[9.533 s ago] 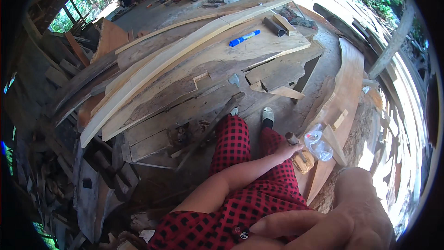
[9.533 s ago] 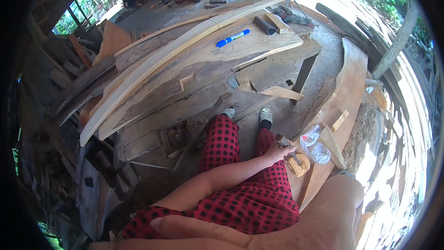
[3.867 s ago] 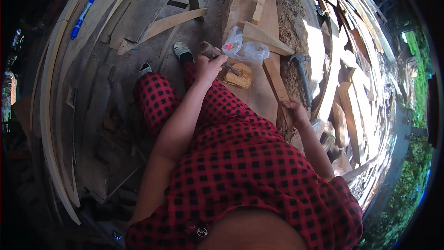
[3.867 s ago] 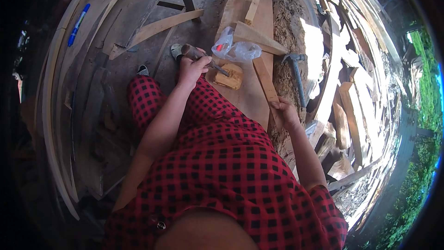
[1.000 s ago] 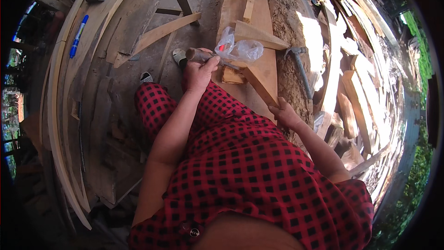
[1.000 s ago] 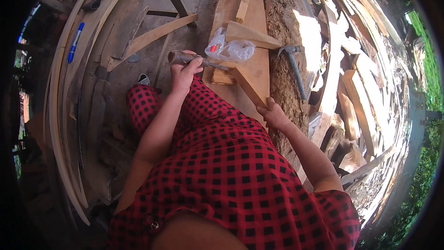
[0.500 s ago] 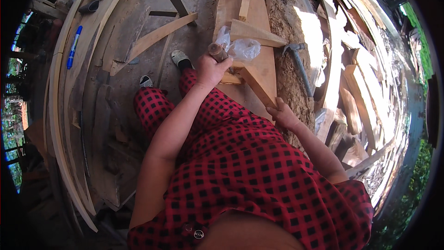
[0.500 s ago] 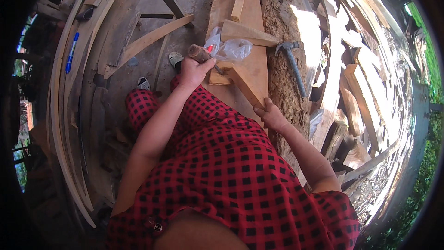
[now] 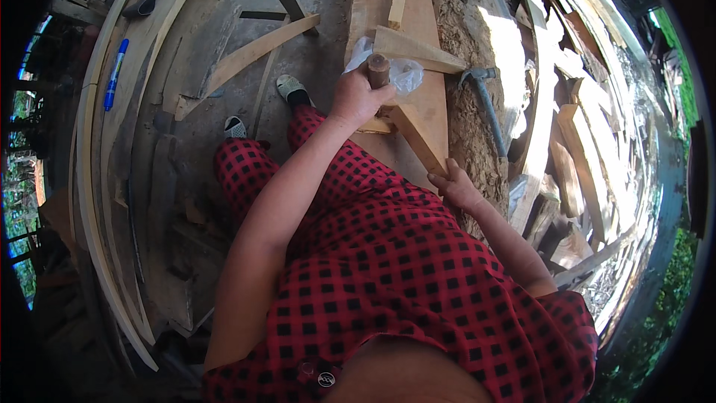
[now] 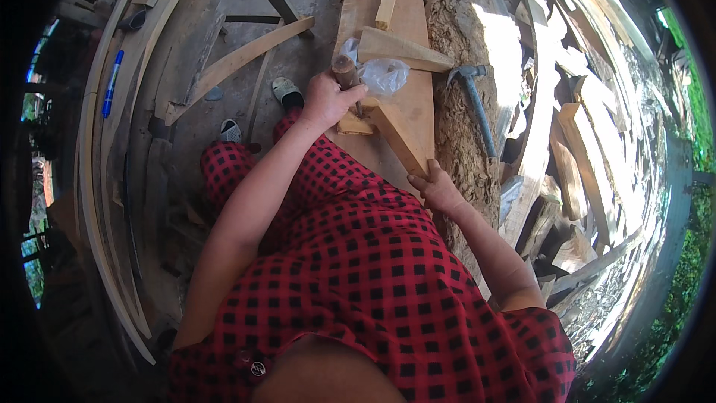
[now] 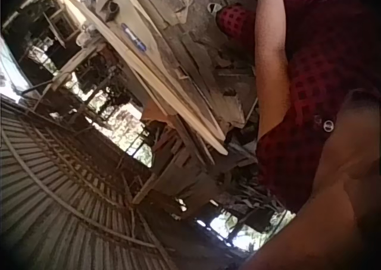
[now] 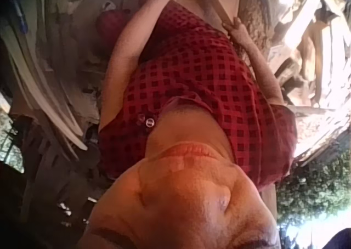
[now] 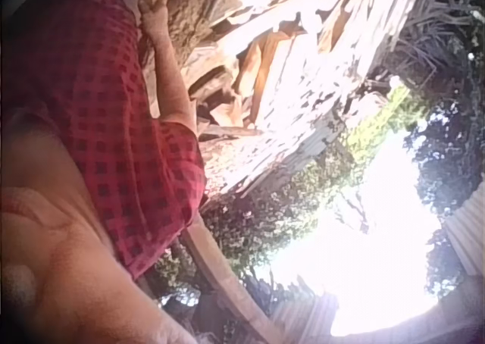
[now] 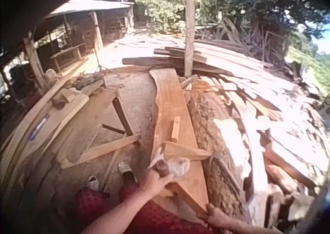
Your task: The recorder is chiseling and fitting pieces of wood in a workshop setting.
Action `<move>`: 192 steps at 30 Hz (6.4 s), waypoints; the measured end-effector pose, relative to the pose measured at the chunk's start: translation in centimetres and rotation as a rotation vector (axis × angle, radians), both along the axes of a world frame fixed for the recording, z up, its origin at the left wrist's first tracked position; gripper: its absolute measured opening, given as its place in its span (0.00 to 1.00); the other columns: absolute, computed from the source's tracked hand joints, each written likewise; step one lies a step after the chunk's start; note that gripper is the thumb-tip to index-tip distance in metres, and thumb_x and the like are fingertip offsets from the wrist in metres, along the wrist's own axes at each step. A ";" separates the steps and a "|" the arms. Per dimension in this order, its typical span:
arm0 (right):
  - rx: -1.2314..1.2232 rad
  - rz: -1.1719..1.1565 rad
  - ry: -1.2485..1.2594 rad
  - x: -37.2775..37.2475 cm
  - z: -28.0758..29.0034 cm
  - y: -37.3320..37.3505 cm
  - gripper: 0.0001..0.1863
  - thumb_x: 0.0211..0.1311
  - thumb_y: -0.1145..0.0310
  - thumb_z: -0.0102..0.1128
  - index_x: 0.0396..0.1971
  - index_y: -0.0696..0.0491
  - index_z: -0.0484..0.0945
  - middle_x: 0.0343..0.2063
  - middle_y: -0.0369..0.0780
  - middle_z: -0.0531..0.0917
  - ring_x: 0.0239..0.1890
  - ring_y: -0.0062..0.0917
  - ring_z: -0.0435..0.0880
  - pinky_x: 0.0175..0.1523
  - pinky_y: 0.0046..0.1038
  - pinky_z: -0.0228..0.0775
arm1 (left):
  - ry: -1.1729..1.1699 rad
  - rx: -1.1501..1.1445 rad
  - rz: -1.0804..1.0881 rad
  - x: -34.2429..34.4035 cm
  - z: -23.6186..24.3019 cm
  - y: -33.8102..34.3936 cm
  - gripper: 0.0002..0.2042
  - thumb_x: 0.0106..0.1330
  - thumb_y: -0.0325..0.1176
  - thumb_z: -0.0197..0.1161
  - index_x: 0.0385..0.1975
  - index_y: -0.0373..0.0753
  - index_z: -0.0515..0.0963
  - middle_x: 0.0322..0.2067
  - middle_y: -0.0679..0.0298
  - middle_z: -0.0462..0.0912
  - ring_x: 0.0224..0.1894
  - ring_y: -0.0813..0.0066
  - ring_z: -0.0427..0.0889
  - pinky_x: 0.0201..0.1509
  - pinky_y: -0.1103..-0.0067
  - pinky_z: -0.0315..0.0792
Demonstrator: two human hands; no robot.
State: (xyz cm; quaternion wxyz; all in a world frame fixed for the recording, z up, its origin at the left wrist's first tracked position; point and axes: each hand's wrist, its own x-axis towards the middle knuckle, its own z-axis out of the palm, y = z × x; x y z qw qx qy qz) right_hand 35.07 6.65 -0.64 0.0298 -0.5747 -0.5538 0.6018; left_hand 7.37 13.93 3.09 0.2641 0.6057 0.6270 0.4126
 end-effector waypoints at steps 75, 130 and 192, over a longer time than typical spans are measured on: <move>0.181 -0.001 -0.092 -0.1 -0.3 -0.8 0.32 0.54 0.60 0.61 0.54 0.60 0.57 0.25 0.48 0.77 0.19 0.29 0.77 0.19 0.30 0.68 | -0.766 -0.053 0.348 -4.8 0.1 -3.4 0.08 0.55 0.29 0.66 0.31 0.38 0.75 0.26 0.64 0.79 0.25 0.76 0.82 0.26 0.82 0.78; 0.831 0.182 -0.044 -2.3 13.2 3.4 0.33 0.59 0.63 0.60 0.61 0.54 0.56 0.41 0.45 0.79 0.40 0.32 0.80 0.47 0.33 0.70 | 0.189 -0.100 -0.191 2.0 1.1 1.2 0.19 0.47 0.42 0.62 0.37 0.39 0.77 0.34 0.54 0.82 0.39 0.56 0.80 0.44 0.68 0.73; 0.103 0.012 -0.034 0.9 -0.3 -0.4 0.30 0.54 0.60 0.61 0.51 0.61 0.62 0.26 0.45 0.76 0.22 0.26 0.76 0.21 0.28 0.69 | -0.303 -0.053 -0.083 -2.0 -0.2 -0.4 0.09 0.44 0.32 0.66 0.24 0.36 0.76 0.23 0.65 0.80 0.28 0.77 0.78 0.36 0.78 0.72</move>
